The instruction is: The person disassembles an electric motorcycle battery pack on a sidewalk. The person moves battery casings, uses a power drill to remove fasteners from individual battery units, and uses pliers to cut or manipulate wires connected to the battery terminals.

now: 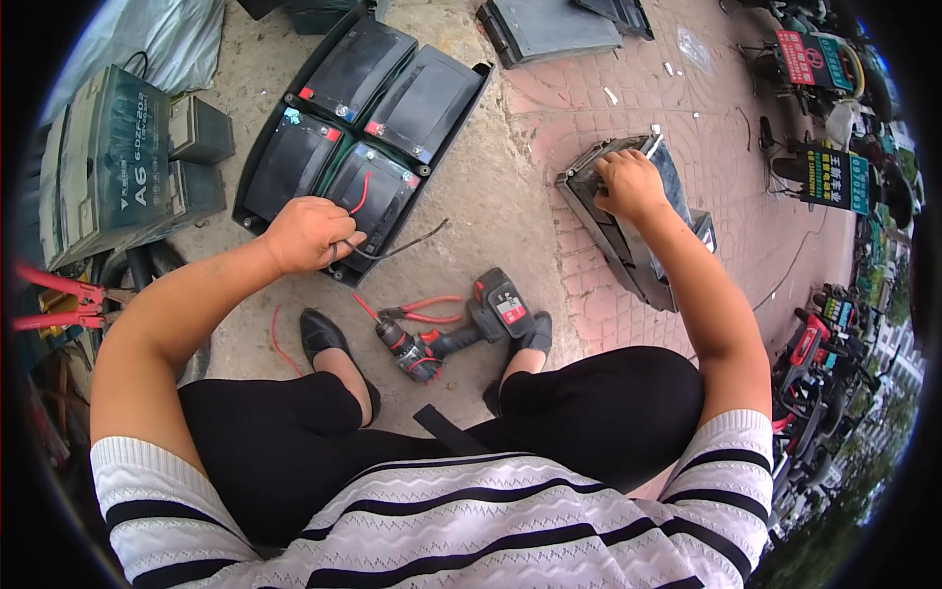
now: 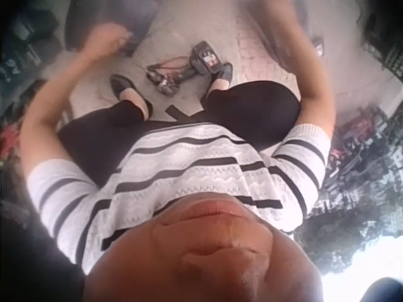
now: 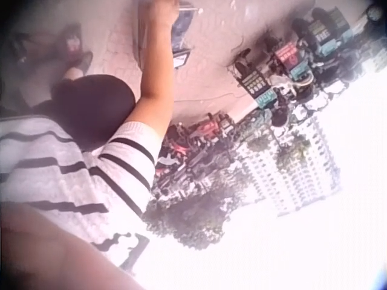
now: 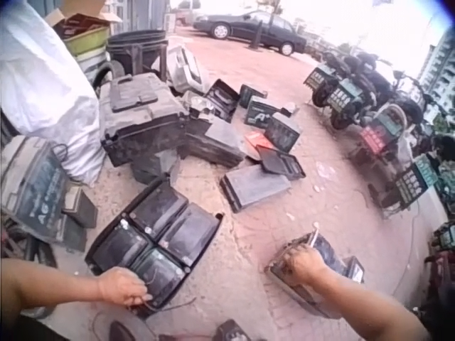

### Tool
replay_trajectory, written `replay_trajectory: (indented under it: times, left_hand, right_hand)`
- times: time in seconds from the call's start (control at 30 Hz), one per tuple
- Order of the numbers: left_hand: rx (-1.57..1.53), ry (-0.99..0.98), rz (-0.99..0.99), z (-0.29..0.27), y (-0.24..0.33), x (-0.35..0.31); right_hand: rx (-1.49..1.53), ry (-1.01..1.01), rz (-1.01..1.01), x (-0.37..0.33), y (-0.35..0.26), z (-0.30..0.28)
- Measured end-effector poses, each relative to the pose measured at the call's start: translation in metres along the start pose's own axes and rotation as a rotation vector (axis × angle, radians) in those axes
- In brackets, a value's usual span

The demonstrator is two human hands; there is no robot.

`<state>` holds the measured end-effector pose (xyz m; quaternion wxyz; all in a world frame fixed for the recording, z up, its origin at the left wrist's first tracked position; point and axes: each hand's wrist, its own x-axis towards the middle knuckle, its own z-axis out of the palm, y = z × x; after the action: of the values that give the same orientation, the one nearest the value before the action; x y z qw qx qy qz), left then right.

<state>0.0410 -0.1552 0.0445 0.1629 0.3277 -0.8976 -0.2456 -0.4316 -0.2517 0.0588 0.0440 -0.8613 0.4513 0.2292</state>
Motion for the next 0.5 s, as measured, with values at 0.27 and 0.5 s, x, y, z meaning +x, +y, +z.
replay_trajectory:
  times: [0.27,0.5]
  left_hand:
    - [0.026,-0.029,-0.008,0.002,0.003,0.006]
    - [0.086,-0.079,-0.056,-0.003,0.008,-0.002]
  right_hand:
    - [0.122,0.085,0.025,-0.046,0.012,-0.035]
    - [0.097,0.122,-0.028,-0.1,0.023,-0.071]
